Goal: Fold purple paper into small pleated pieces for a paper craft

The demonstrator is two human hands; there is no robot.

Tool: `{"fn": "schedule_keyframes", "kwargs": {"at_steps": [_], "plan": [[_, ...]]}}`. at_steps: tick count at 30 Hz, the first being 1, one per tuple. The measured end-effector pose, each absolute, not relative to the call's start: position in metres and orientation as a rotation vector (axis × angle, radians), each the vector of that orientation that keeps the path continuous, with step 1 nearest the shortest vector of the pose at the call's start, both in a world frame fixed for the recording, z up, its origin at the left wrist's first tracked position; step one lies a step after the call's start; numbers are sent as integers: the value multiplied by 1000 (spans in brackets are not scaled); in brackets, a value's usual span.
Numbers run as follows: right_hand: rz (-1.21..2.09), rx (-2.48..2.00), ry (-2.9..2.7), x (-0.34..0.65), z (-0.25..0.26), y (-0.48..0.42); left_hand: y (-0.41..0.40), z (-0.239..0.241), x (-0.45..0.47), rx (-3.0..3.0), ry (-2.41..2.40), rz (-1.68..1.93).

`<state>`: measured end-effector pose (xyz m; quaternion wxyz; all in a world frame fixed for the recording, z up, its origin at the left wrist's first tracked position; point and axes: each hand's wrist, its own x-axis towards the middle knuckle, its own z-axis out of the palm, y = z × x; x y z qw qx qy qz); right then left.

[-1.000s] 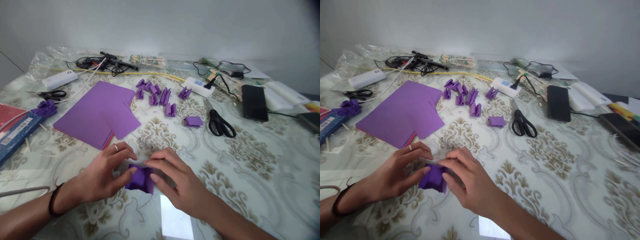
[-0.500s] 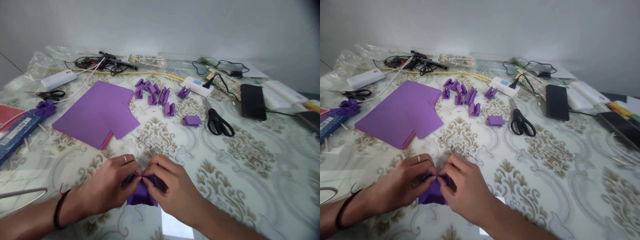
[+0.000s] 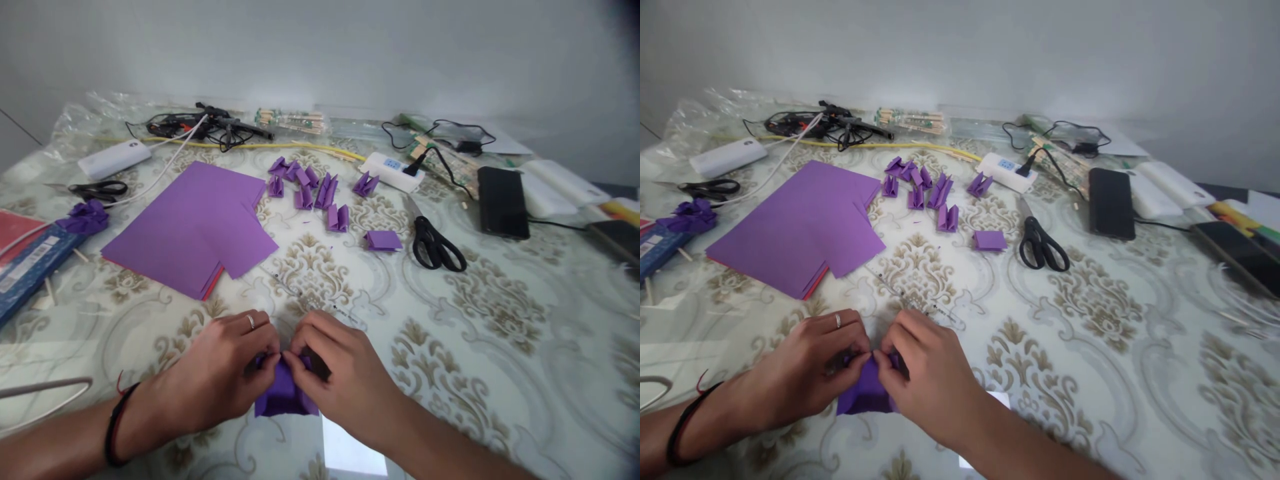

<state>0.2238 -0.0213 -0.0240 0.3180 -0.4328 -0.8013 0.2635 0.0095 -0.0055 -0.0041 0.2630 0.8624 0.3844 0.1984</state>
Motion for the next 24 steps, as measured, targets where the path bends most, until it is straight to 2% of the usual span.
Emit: {"fn": "schedule_keyframes", "kwargs": {"at_steps": [24], "plan": [[650, -1140, -2262, 228, -23, -18, -3, -7, 7, 2418, 1001, 550]]}}
